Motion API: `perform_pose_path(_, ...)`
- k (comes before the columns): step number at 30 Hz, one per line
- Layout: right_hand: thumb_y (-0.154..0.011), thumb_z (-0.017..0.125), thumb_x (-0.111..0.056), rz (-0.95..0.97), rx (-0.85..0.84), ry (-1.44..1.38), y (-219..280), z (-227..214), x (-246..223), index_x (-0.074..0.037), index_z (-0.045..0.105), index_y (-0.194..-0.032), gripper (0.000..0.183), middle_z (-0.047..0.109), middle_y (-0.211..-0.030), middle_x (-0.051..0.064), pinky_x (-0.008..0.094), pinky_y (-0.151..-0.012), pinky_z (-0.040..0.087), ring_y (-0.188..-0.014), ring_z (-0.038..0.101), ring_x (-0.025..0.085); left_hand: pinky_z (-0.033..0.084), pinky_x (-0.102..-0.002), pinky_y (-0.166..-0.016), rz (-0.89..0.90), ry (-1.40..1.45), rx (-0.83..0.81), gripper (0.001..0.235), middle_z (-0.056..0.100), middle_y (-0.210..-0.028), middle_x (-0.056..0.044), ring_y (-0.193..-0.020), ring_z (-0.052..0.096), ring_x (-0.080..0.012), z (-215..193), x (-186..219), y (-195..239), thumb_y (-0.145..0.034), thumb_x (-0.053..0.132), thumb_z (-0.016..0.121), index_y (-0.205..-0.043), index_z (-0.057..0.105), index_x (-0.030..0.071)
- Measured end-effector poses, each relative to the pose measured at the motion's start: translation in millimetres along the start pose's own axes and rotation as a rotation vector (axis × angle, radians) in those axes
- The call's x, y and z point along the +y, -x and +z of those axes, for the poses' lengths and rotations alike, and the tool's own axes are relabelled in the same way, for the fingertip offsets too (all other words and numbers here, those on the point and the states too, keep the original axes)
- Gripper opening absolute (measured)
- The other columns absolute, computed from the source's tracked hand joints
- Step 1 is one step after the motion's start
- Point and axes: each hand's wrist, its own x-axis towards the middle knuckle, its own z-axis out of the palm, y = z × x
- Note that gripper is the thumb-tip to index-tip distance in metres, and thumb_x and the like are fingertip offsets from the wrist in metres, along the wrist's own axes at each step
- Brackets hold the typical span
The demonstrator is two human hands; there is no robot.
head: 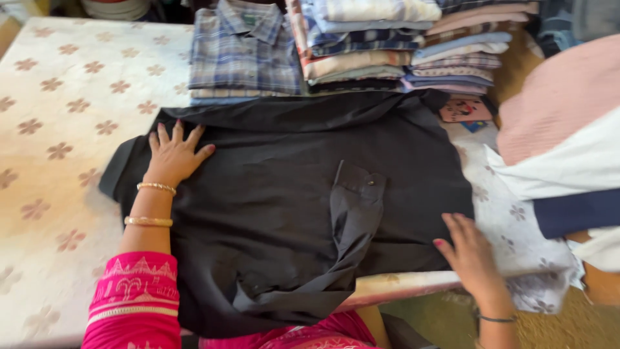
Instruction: Folding a black collared shirt on a table.
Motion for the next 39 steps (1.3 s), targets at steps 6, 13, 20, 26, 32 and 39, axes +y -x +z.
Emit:
perform_pose_path(6, -0.092, 0.066, -0.047, 0.285, -0.027, 0.243, 25.2, 0.3, 33.8, -0.019, 0.056, -0.148, 0.063, 0.055, -0.146, 0.021, 0.052, -0.108, 0.046, -0.13, 0.054, 0.044, 0.026, -0.052, -0.115, -0.016, 0.079, -0.15, 0.067, 0.034, -0.158, -0.021, -0.147, 0.025, -0.0459, -41.0, -27.2, 28.5, -0.091, 0.059, 0.056, -0.149, 0.049, 0.024)
perform_pose_path(13, -0.059, 0.081, -0.041, -0.085, -0.179, -0.219, 13.6, -7.7, 25.0, -0.025, 0.059, -0.136, 0.081, 0.051, -0.146, 0.009, 0.049, -0.11, 0.036, -0.139, 0.043, 0.036, 0.048, -0.044, -0.107, 0.11, 0.23, -0.155, 0.042, 0.063, -0.132, -0.008, -0.126, 0.059, -0.029, -133.8, -32.8, 150.7, -0.085, 0.017, 0.07, -0.126, 0.066, 0.02)
perform_pose_path(20, -0.07, 0.075, -0.015, -0.079, -0.105, -0.295, -2.3, 1.9, 9.3, -0.023, 0.069, -0.121, 0.052, 0.065, -0.131, 0.002, 0.043, -0.114, 0.039, -0.136, 0.053, 0.025, 0.036, -0.047, -0.111, 0.115, 0.397, -0.17, 0.06, 0.05, -0.152, -0.01, -0.147, 0.035, -0.0356, -115.9, -31.7, 235.8, -0.073, 0.001, 0.073, -0.128, 0.068, 0.023)
perform_pose_path(26, -0.079, 0.061, 0.006, 0.086, 0.118, -0.275, -8.2, 13.7, 13.4, -0.017, 0.073, -0.114, 0.043, 0.072, -0.119, 0.003, 0.031, -0.097, 0.054, -0.12, 0.067, 0.023, 0.037, -0.046, -0.115, 0.11, 0.213, 0.158, 0.05, 0.061, -0.142, -0.004, -0.146, 0.041, -0.0323, -91.8, -15.8, 230.4, -0.07, -0.009, 0.065, -0.108, 0.075, 0.021)
perform_pose_path(32, -0.095, 0.055, 0.013, 0.376, 0.146, -0.479, -24.2, 7.3, 38.2, -0.007, 0.068, -0.12, 0.035, 0.071, -0.103, 0.008, 0.027, -0.081, 0.049, -0.087, 0.064, 0.016, 0.052, -0.033, -0.086, -0.04, 0.612, 0.151, 0.041, 0.076, -0.111, -0.004, -0.106, 0.065, -0.0226, -108.5, -23.4, 216.8, -0.079, -0.018, 0.058, -0.108, 0.072, 0.008)
perform_pose_path(39, -0.095, 0.051, 0.012, 0.232, 0.044, -0.794, 18.9, 6.4, 120.3, 0.001, 0.062, -0.124, 0.033, 0.066, -0.112, 0.005, 0.025, -0.098, 0.045, -0.108, 0.06, 0.011, 0.055, -0.03, -0.072, -0.047, 0.643, -0.055, 0.039, 0.08, -0.096, -0.002, -0.084, 0.072, -0.0149, -145.2, -34.5, 248.1, -0.075, -0.015, 0.061, -0.102, 0.077, 0.008)
